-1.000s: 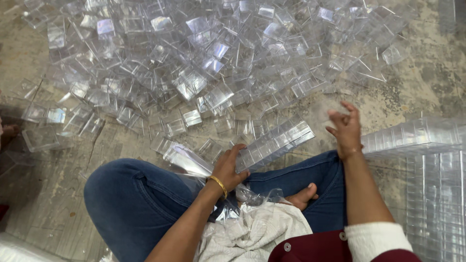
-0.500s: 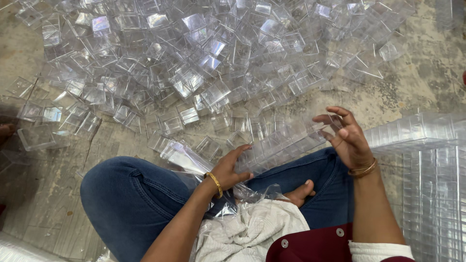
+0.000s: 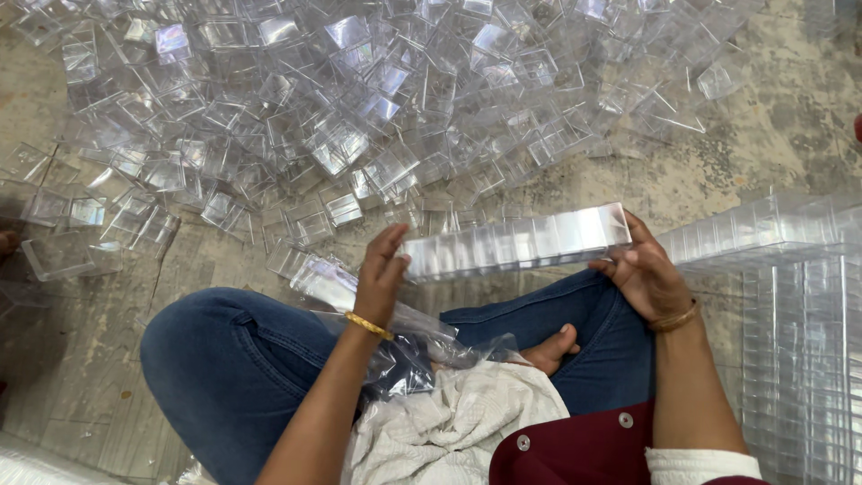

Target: The person sits on the floor among a large pile of small clear plastic boxes and assembles them, fitting lids onto box bodies and stacking the completed boxes into rows beside them, working through the pile one box at a time.

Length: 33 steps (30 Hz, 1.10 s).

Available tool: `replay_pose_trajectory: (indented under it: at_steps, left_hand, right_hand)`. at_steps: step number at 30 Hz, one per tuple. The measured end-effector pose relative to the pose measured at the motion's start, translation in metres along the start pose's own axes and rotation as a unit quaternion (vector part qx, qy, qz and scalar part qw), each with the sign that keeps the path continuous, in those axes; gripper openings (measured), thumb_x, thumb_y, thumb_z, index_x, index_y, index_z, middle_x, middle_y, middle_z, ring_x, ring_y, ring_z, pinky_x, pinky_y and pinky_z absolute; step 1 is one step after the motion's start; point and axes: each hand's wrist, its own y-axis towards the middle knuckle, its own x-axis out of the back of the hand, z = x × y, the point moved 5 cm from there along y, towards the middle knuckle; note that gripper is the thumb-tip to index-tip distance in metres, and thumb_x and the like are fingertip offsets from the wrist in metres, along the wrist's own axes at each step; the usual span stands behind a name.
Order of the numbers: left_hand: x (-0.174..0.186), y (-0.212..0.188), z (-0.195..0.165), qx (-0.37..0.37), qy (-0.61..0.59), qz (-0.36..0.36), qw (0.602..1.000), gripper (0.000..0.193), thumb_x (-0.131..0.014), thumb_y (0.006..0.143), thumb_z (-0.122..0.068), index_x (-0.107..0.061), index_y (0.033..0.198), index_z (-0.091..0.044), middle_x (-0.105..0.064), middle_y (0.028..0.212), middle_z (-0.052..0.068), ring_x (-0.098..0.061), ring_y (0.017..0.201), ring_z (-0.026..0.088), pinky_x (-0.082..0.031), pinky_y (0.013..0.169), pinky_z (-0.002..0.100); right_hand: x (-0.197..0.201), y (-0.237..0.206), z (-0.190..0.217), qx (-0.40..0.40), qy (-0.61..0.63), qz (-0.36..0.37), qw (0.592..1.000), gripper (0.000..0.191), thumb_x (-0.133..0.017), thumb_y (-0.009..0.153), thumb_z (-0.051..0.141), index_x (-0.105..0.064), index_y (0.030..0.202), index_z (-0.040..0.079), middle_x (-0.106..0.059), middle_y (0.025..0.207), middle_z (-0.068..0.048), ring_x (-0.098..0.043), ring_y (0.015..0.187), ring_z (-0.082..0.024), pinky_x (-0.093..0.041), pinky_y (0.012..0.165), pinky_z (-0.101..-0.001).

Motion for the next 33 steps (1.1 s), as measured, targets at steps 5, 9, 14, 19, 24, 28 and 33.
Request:
replay_pose_trajectory:
  at_steps: [5, 9, 14, 19, 24, 28, 33]
  left_hand:
    - [0.014, 0.007, 0.02, 0.077, -0.11, -0.035, 0.99, 0.055, -0.054, 0.091, 0.0, -0.055, 0.146, 0.0, -0.052, 0.157, 0.014, -0.051, 0.146, 0.027, -0.04, 0.12, 0.036]
    - [0.008, 0.004, 0.014, 0.077, -0.106, -0.013, 0.991, 0.057, -0.053, 0.091, 0.003, -0.051, 0.148, -0.002, -0.052, 0.155, 0.014, -0.047, 0.146, 0.025, -0.037, 0.119, 0.037]
    - [0.003, 0.004, -0.002, 0.04, -0.183, 0.015, 0.982, 0.062, -0.047, 0.091, 0.007, -0.043, 0.152, -0.003, -0.044, 0.16, 0.015, -0.036, 0.152, 0.024, -0.026, 0.126, 0.035]
    - [0.004, 0.002, -0.006, 0.074, -0.242, 0.012, 0.967, 0.063, -0.046, 0.092, -0.001, -0.04, 0.154, -0.005, -0.04, 0.163, 0.014, -0.031, 0.155, 0.024, -0.023, 0.125, 0.038]
    - [-0.003, -0.001, -0.009, 0.124, -0.176, 0.02, 0.976, 0.071, -0.053, 0.09, -0.007, -0.034, 0.157, -0.012, -0.032, 0.165, 0.013, -0.023, 0.156, 0.023, -0.021, 0.123, 0.043]
    - [-0.004, -0.003, -0.013, 0.141, -0.182, 0.031, 0.973, 0.074, -0.054, 0.089, -0.009, -0.032, 0.159, -0.015, -0.028, 0.165, 0.013, -0.017, 0.157, 0.023, -0.016, 0.122, 0.043]
    - [-0.005, -0.002, -0.016, 0.078, -0.143, 0.045, 0.986, 0.07, -0.057, 0.091, -0.014, -0.036, 0.157, -0.009, -0.03, 0.169, 0.014, -0.019, 0.158, 0.026, -0.021, 0.124, 0.042]
  right_hand:
    - [-0.011, 0.008, -0.001, -0.043, -0.034, 0.045, 0.998, 0.085, -0.069, 0.085, 0.029, -0.036, 0.16, 0.005, -0.06, 0.142, -0.018, -0.057, 0.128, -0.029, -0.051, 0.101, -0.041]
    - [-0.014, 0.008, -0.003, -0.068, -0.152, -0.005, 0.986, 0.083, -0.07, 0.087, 0.018, -0.036, 0.162, 0.011, -0.054, 0.136, -0.021, -0.054, 0.132, -0.03, -0.05, 0.103, -0.0448]
    - [-0.019, 0.01, -0.006, -0.056, -0.204, 0.012, 0.977, 0.083, -0.072, 0.08, 0.002, -0.038, 0.154, 0.016, -0.047, 0.151, -0.014, -0.044, 0.142, -0.027, -0.047, 0.111, -0.0452]
    - [-0.023, 0.013, -0.008, -0.044, -0.234, 0.032, 0.971, 0.075, -0.069, 0.076, -0.01, -0.043, 0.141, 0.017, -0.042, 0.157, -0.01, -0.041, 0.146, -0.03, -0.049, 0.109, -0.0454]
    - [-0.023, 0.01, -0.009, -0.063, -0.239, 0.016, 0.969, 0.075, -0.066, 0.076, -0.014, -0.042, 0.14, 0.018, -0.042, 0.156, -0.01, -0.048, 0.142, -0.032, -0.05, 0.11, -0.042]
    - [-0.023, 0.009, -0.007, -0.046, -0.234, 0.024, 0.971, 0.073, -0.065, 0.078, -0.014, -0.043, 0.139, 0.018, -0.042, 0.157, -0.01, -0.049, 0.142, -0.032, -0.05, 0.108, -0.0426]
    - [-0.025, 0.009, -0.007, -0.047, -0.228, 0.025, 0.972, 0.071, -0.063, 0.079, -0.013, -0.043, 0.139, 0.018, -0.041, 0.157, -0.01, -0.049, 0.142, -0.032, -0.051, 0.106, -0.0417]
